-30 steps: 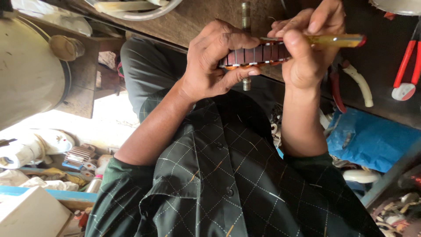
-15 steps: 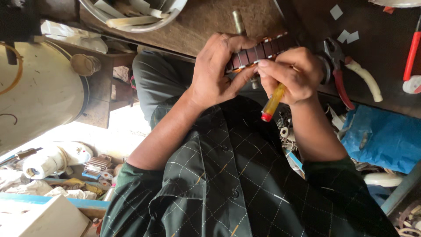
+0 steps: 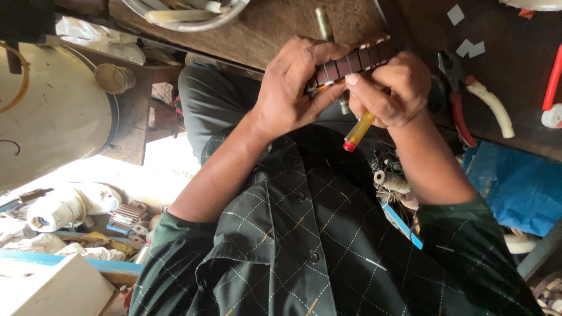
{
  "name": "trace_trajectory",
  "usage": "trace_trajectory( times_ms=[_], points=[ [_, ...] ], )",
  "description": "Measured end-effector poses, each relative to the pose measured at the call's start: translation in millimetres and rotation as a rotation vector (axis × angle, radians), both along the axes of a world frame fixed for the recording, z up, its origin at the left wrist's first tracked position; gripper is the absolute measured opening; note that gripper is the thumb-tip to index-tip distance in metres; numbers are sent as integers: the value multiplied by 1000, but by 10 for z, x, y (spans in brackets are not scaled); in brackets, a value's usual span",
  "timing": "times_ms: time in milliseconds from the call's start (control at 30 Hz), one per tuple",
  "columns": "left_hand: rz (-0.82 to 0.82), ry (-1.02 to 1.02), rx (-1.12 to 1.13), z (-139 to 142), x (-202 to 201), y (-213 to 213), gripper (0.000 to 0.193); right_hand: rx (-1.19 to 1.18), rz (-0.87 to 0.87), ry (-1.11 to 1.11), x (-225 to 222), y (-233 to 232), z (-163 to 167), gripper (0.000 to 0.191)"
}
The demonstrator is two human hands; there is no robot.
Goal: The person insulates the slots of a motor armature by cutting small white strips and inserting them between copper windings. They use scissors to cut the strips and a screwdriver to press them into place, repeating the process across multiple slots.
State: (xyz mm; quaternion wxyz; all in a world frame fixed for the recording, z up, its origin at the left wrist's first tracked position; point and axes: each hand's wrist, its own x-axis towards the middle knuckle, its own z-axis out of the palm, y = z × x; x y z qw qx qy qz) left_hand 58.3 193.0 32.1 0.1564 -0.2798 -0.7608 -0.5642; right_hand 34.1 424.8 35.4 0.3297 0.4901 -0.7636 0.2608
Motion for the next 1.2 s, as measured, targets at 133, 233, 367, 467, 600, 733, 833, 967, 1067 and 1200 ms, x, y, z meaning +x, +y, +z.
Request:
trace_trajectory(
  times_ms=[133,233,367,467,600,733,833,967,1067,1200],
  points=[
    [13,5,-14,11,64,0,51,-26,5,-53,82,-51,57,31],
    [35,-6,-49,71,174,20,56,-83,-59,-173,283,-65,139,27],
    [53,-62,-52,97,271,20,65,-195,-375,-474,613,255,119,13],
    [46,-127,-44,83,313,41,67,-197,-776,-739,696,875,68,22],
    [68,-76,-92,89,339,94,67,107,-1047,-598,687,1562,36,18],
    [100,-122,-73,129,378,203,61,330,-1166,-263,769,1623,146,31],
    [146,-104,-107,165,381,306,57,19,-939,-433,683,1360,202,20],
    [202,-79,-163,239,438,427,59,-11,-657,-591,140,966,134,17],
    [222,-93,-192,305,525,463,60,179,-647,-496,-292,773,103,18],
    [243,-107,-177,348,577,395,62,305,-619,-367,-631,551,174,22]
  ],
)
